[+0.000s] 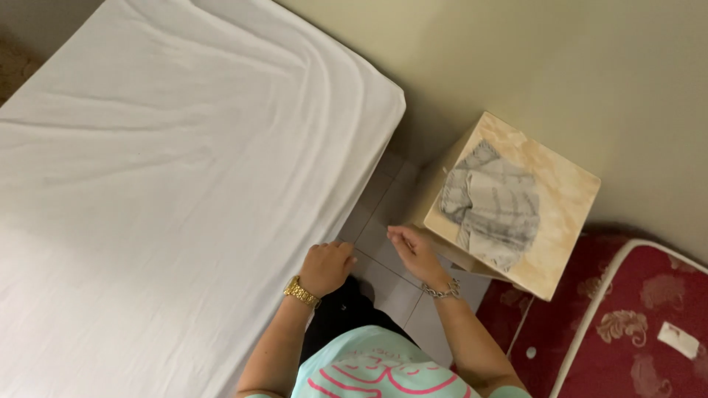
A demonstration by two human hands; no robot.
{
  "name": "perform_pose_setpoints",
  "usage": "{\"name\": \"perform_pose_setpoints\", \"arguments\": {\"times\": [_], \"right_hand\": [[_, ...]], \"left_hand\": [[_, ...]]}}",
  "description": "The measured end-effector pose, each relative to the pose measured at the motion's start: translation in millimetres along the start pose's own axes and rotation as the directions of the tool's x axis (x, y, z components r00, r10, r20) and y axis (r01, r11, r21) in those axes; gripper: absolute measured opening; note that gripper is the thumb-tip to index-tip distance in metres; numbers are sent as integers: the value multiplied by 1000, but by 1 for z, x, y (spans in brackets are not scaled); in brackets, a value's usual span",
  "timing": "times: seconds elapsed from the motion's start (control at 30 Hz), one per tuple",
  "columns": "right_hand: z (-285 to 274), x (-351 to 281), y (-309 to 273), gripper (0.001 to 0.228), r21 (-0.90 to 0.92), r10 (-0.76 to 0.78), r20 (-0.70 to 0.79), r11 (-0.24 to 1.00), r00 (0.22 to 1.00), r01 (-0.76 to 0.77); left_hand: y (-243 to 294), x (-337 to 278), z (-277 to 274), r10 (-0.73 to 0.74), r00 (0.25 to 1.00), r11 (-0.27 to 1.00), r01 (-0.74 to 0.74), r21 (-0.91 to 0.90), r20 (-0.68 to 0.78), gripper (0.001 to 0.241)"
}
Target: The person spreads a white fitted sheet over a red patterned mattress. They pull the sheet over the corners and smooth it out by hand to fit the mattress.
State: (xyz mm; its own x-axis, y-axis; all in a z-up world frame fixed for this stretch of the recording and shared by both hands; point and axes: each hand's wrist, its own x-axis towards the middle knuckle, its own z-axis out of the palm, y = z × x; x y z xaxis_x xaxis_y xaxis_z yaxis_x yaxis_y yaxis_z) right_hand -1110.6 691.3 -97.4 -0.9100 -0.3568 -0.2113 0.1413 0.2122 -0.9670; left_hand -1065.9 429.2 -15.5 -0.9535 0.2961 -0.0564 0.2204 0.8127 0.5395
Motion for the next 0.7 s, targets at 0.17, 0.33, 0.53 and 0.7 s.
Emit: {"name": "perform_pose_setpoints", "arguments": {"times": [0.17, 0.33, 0.53, 0.7], "right_hand": [[-2, 91, 13, 33, 192, 154, -33, 971, 987, -145], [-18, 176, 70, 32, 300, 306, -150, 920, 940, -252], [-45, 270, 139, 37, 480, 571, -273, 778, 774, -404], [-65, 352, 211, 41, 631, 702, -248, 640, 668, -438]], "left_hand": [[-30, 72, 5, -52, 998, 994, 54, -97, 18, 16], [-83, 166, 15, -125, 992, 987, 127, -102, 26, 14], [-145, 271, 60, -117, 972, 991, 99, -94, -203, 29], [-184, 324, 102, -234, 968, 972, 234, -2, -88, 45]]}}
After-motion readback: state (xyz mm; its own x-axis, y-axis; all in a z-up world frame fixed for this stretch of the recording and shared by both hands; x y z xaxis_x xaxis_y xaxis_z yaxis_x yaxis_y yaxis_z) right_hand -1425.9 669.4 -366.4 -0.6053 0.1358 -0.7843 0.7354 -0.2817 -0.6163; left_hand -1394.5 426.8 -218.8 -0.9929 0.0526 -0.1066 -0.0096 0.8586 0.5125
